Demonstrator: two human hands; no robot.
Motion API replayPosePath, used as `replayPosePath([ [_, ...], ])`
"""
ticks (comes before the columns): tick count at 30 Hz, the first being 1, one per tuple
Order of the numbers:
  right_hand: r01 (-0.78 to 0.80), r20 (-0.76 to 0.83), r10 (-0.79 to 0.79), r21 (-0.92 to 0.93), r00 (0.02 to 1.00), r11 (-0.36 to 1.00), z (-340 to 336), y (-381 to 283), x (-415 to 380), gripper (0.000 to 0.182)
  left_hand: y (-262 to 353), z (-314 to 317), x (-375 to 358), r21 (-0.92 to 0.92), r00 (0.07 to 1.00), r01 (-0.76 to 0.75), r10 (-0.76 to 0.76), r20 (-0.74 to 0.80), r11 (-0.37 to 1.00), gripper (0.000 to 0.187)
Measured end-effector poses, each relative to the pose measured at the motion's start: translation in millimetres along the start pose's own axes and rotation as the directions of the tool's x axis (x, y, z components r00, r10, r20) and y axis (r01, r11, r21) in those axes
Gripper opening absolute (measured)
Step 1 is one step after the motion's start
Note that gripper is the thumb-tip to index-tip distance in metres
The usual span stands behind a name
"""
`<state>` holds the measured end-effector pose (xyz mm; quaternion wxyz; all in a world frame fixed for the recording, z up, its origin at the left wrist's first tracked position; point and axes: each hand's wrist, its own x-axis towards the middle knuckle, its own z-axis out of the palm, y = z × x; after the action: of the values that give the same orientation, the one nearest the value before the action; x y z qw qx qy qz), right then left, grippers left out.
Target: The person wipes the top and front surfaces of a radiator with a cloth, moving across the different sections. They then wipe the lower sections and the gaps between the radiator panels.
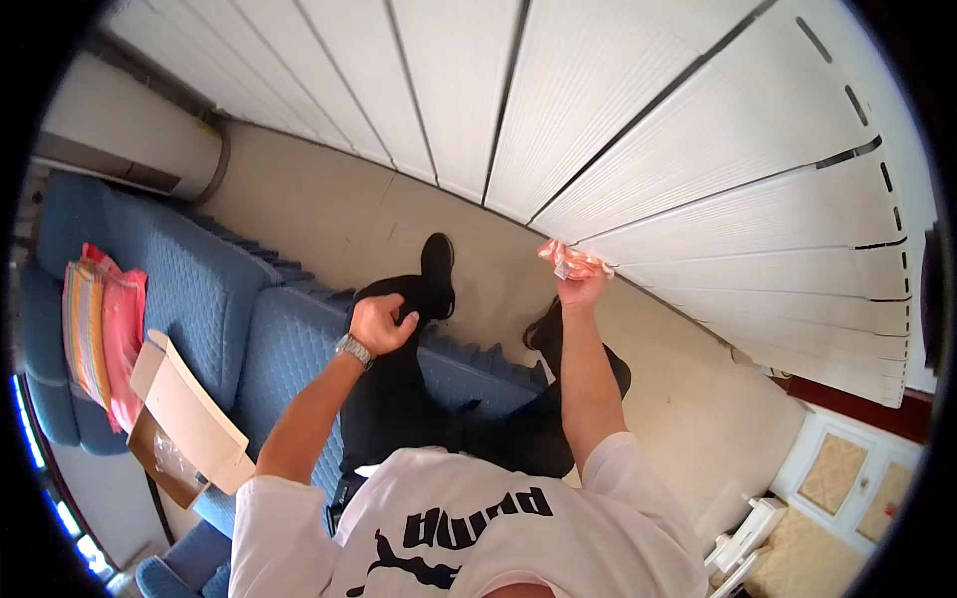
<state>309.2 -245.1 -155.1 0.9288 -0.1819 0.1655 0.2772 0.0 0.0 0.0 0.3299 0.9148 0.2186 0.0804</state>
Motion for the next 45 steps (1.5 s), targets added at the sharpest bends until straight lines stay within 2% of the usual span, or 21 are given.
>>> replayPosePath([
  [2,-0.008,0.072,0.013,-0.065,0.997,0.998,-16.9,-18.4,1.7,0.035,11.1,6.4,2.8,-0.03,1.0,0.026,-0.027,-0.01,0.999,0.034],
  [3,-0.026,0.142,0.029,-0.022,0.989,0.999,6.3,28.7,21.4,0.035,-16.6,-17.8,13.5,0.029,0.999,0.01,-0.008,-0.053,1.0,0.034],
  [5,-0.017,-0.107,-0.001,-0.174,0.994,0.985,37.9,13.8,-10.6,0.019,-6.5,-8.7,6.5,-0.003,0.999,0.016,-0.016,-0.045,1.0,0.035],
  [6,-0.018,-0.121,-0.008,-0.207,0.993,0.978,32.1,-1.2,-22.3,0.019,0.5,0.9,-0.3,-0.037,0.999,0.03,-0.031,-0.041,0.999,0.035],
  [8,0.078,0.199,-0.015,-0.315,0.98,0.946,24.2,-6.7,-21.1,0.021,-2.7,1.6,-2.4,-0.013,0.999,0.031,-0.031,-0.035,0.999,0.035],
  [9,0.08,0.205,-0.013,-0.321,0.979,0.944,32.1,-10.6,-21.6,0.021,-4.4,2.9,-3.5,-0.018,0.999,0.03,-0.031,-0.042,0.999,0.035],
  [11,-0.011,-0.061,-0.023,-0.507,0.998,0.862,53.9,-16.8,-24.9,0.021,-5.7,2.3,-9.8,-0.033,0.996,0.069,-0.07,-0.047,0.997,0.035],
  [12,0.047,-0.197,-0.153,-0.459,0.968,0.887,59.2,-21.2,-23.1,0.019,-5.2,1.0,-9.6,-0.032,0.994,0.104,-0.105,-0.017,0.994,0.035],
  [13,0.059,-0.181,-0.159,-0.462,0.971,0.885,69.8,-30.5,-24.3,0.019,-3.2,-0.3,-8.1,-0.036,0.995,0.093,-0.094,-0.03,0.995,0.035],
  [15,0.086,-0.037,-0.122,-0.515,0.992,0.853,87.8,-45.5,-31.3,0.015,-3.8,0.4,-9.8,-0.025,0.995,0.083,-0.084,-0.048,0.996,0.036],
  [17,0.066,-0.091,-0.137,-0.543,0.986,0.837,118.4,-56.6,-41.1,0.012,0.0,0.0,-9.8,-0.02,0.995,0.09,-0.091,-0.031,0.996,0.035],
  [19,0.114,0.107,-0.063,-0.59,0.992,0.799,139.5,-72.9,-48.0,0.011,3.7,0.3,-8.9,-0.012,0.995,0.097,-0.097,-0.011,0.995,0.035],
  [20,0.116,0.104,-0.067,-0.59,0.992,0.799,162.6,-70.4,-65.9,0.011,5.1,-0.4,-9.7,-0.007,0.996,0.092,-0.092,0.0,0.996,0.035],
  [22,0.308,0.08,-0.345,-0.662,0.935,0.684,232.6,-59.2,-113.4,0.015,4.8,0.5,-10.8,-0.003,0.996,0.084,-0.084,0.014,0.996,0.035],
  [24,0.424,0.211,-0.393,-0.68,0.895,0.599,285.1,-58.9,-147.6,0.02,1.8,3.9,-11.8,-0.033,0.999,0.032,-0.033,-0.027,0.999,0.035],
  [26,0.62,0.462,-0.418,-0.643,0.782,0.45,320.5,-74.2,-152.2,0.026,3.1,3.4,-12.7,-0.038,0.999,0.049,-0.05,-0.012,0.998,0.035],
  [28,0.668,0.509,-0.451,-0.663,0.733,0.338,362.0,-80.9,-168.5,0.034,1.5,4.9,-13.8,-0.03,0.998,0.058,-0.058,-0.014,0.998,0.035],
  [30,0.664,0.496,-0.463,-0.668,0.734,0.336,381.4,-74.1,-182.3,0.036,1.8,4.6,-14.6,-0.034,0.997,0.072,-0.072,-0.005,0.997,0.035],
  [35,0.652,0.479,-0.541,-0.736,0.691,0.182,341.3,-63.1,-151.0,0.032,-1.1,5.0,-14.5,-0.018,0.999,0.045,-0.046,-0.023,0.999,0.035],
  [39,0.574,0.437,-0.541,-0.812,0.718,0.106,308.1,-38.5,-143.0,0.03,-5.0,4.6,-13.5,-0.025,0.995,0.094,-0.095,-0.007,0.995,0.036],
  [45,0.358,0.303,-0.389,-0.931,0.87,0.076,247.9,-41.8,-122.1,0.037,-5.1,-1.0,-25.7,-0.137,0.997,0.025,-0.034,-0.064,0.99,0.036],
])
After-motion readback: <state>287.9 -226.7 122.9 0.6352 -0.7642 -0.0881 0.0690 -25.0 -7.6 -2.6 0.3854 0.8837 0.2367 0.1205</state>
